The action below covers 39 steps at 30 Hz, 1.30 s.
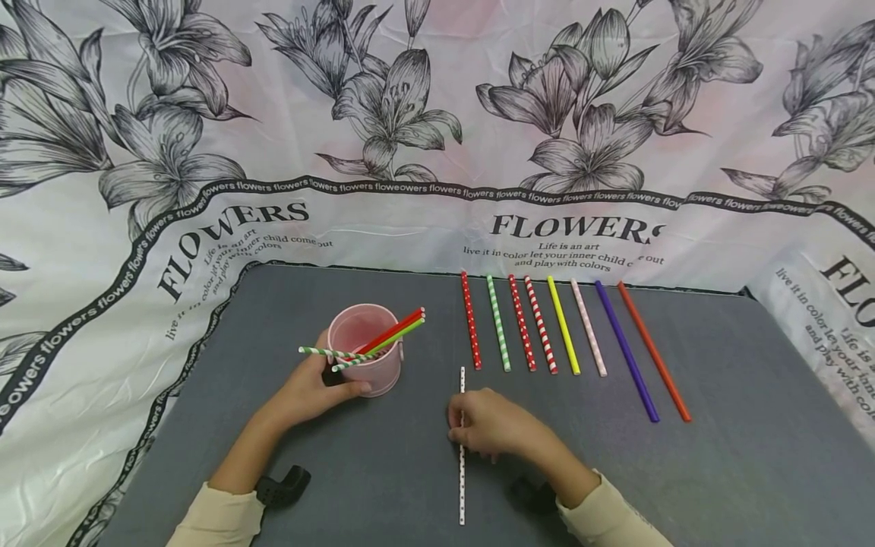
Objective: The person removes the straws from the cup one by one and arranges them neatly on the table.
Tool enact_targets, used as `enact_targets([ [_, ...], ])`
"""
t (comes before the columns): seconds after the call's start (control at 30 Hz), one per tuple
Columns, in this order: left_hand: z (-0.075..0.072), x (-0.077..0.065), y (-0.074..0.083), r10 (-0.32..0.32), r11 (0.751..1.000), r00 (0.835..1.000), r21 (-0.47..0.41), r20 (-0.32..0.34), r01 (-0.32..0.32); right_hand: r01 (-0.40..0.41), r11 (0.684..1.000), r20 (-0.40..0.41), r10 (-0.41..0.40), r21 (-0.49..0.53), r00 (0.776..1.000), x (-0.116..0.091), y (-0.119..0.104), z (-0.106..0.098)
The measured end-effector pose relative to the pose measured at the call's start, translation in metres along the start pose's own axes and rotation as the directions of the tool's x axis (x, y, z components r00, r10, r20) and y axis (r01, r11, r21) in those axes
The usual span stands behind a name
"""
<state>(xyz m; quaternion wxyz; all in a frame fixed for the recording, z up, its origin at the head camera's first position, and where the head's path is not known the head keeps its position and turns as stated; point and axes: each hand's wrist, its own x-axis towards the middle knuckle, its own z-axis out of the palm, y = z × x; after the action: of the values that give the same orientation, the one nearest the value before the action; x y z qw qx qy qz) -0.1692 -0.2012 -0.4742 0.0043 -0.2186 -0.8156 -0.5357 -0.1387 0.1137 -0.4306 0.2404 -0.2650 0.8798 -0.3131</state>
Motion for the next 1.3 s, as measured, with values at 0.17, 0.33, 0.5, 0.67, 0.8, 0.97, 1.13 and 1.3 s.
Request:
enact_targets([
  [0.17,0.000,0.000,0.001,-0.020,1.000,1.000,0.003,-0.004,0.020,0.026,1.000,0.009,-0.026,0.011,1.000,-0.002,0.000,0.001],
  [0.33,0.000,0.000,0.002,-0.019,1.000,1.000,0.008,-0.008,0.019,0.030,0.999,0.025,-0.031,0.018,0.999,-0.002,0.001,0.002],
  [0.5,0.000,-0.001,0.001,-0.022,1.000,1.000,0.016,-0.009,0.022,0.057,0.998,0.018,-0.057,-0.027,0.998,-0.002,0.002,0.003],
  [0.67,0.000,-0.001,0.001,0.004,1.000,1.000,0.012,-0.008,-0.004,0.102,0.990,-0.017,-0.104,-0.097,0.994,-0.002,0.004,0.001],
  [0.8,0.001,-0.001,0.002,0.030,1.000,1.000,0.003,-0.004,-0.030,0.109,0.988,-0.073,-0.118,-0.111,0.990,0.000,0.005,-0.003],
  [0.97,0.001,0.000,0.002,0.031,1.000,1.000,-0.006,-0.002,-0.031,0.154,0.986,-0.188,-0.164,-0.067,0.968,0.007,0.000,-0.010],
  [1.13,0.000,0.000,0.002,0.021,1.000,1.000,0.004,0.006,-0.021,0.214,0.977,-0.352,-0.208,-0.021,0.913,0.014,-0.015,-0.015],
  [1.3,0.000,-0.001,0.001,0.017,1.000,1.000,0.017,0.001,-0.017,0.259,0.964,-0.525,-0.191,0.059,0.829,0.027,-0.034,-0.018],
])
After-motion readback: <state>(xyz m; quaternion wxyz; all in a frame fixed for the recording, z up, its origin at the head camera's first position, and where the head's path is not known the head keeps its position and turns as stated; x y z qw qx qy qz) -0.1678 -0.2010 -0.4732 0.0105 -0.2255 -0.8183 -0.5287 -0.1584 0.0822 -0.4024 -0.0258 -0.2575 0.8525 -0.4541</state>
